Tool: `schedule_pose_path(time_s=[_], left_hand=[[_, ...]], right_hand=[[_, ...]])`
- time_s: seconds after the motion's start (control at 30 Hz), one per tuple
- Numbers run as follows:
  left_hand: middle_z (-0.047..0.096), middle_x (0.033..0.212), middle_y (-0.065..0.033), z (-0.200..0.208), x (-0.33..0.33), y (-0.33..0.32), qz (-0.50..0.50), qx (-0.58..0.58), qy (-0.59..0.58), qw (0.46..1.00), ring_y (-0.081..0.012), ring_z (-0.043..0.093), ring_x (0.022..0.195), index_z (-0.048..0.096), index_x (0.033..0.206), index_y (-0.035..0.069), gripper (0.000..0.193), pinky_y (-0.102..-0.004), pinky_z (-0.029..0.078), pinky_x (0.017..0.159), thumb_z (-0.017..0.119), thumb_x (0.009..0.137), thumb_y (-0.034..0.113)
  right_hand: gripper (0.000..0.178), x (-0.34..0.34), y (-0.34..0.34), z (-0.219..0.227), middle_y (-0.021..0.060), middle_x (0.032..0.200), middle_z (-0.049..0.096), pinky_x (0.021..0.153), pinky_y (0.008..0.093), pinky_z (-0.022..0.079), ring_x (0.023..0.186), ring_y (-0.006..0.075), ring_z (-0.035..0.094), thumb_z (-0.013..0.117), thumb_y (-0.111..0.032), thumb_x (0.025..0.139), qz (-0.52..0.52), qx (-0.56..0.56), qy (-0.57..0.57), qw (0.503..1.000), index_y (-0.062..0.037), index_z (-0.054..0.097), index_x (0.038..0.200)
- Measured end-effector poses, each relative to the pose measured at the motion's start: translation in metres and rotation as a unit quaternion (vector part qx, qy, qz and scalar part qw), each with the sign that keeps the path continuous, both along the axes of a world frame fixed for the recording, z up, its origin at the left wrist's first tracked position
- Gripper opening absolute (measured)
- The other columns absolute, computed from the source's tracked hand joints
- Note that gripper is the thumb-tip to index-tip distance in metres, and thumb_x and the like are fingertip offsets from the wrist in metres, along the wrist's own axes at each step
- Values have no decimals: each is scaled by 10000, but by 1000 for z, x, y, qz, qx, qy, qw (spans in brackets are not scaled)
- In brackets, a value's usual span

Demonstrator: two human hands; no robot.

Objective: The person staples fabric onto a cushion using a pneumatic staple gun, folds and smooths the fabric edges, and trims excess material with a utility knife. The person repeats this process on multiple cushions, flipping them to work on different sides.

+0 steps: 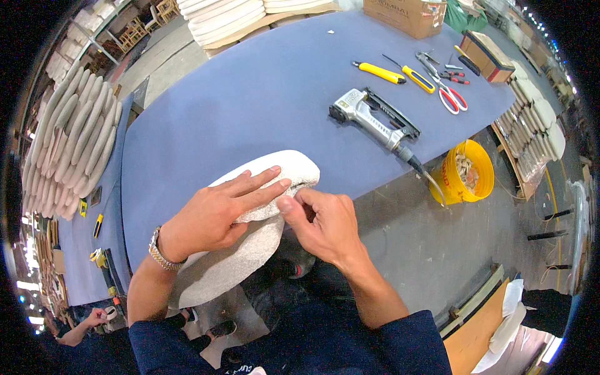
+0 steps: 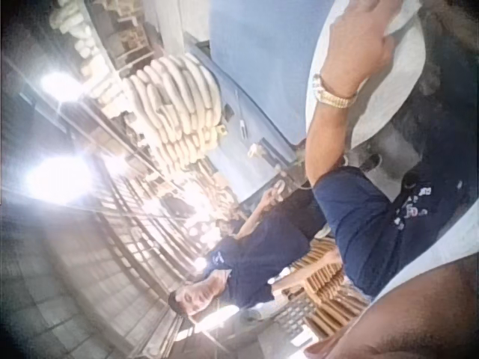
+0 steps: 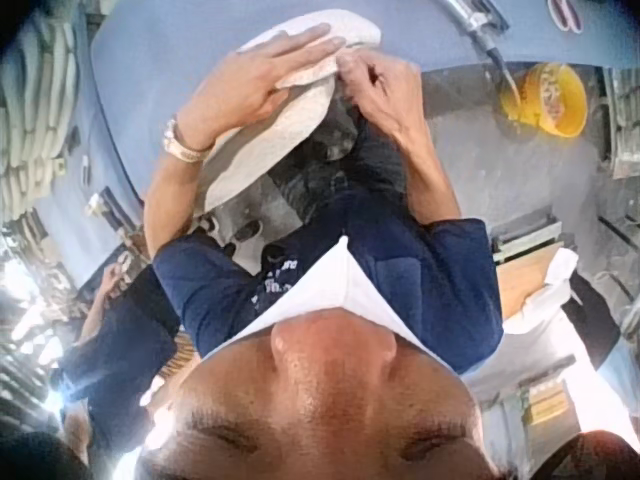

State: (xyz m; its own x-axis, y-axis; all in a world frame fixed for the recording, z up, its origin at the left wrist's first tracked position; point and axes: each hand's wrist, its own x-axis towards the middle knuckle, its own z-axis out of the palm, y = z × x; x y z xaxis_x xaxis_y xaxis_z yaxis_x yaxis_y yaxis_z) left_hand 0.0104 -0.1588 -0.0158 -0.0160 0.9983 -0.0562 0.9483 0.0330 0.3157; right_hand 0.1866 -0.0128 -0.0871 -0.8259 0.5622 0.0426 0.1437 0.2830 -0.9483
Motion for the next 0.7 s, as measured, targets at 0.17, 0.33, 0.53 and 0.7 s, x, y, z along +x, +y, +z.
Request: schedule_pose_path(time_s=[0.17, 0.33, 0.53, 0.7], left_hand=[[416, 1645, -47, 1, 9, 1, -3, 0, 16, 1000, -397, 595, 1305, 418, 1589, 271, 885, -473, 560, 1046, 592, 774, -25], [434, 1637, -51, 9, -2, 1, -14, -3, -36, 999, -397, 602, 1296, 428, 1590, 264, 887, -446, 576, 987, 610, 767, -13], [519, 1567, -141, 33, -48, 13, 0, -54, -133, 990, -386, 613, 1296, 378, 1622, 176, 905, -409, 526, 1015, 634, 766, 34], [537, 1547, -163, 43, -84, 30, -7, -105, -201, 974, -270, 536, 1394, 359, 1622, 86, 801, -370, 418, 1141, 699, 903, 179]], right_hand=[[339, 1, -11, -16, 128, 659, 610, 576, 378, 449, 570, 203, 566, 635, -259, 1042, -23, -25, 79, 996, 1, 636, 825], [289, -5, -15, -26, 107, 730, 574, 633, 344, 442, 680, 149, 519, 615, -204, 1057, -21, -10, 146, 989, 16, 603, 870], [295, -47, -15, -17, 95, 723, 565, 649, 331, 449, 683, 147, 506, 633, -192, 1047, -48, -24, 221, 974, 22, 592, 848], [297, -85, -5, -13, 83, 672, 556, 629, 318, 451, 640, 132, 494, 637, -187, 1045, -69, -41, 266, 961, 13, 598, 828]])
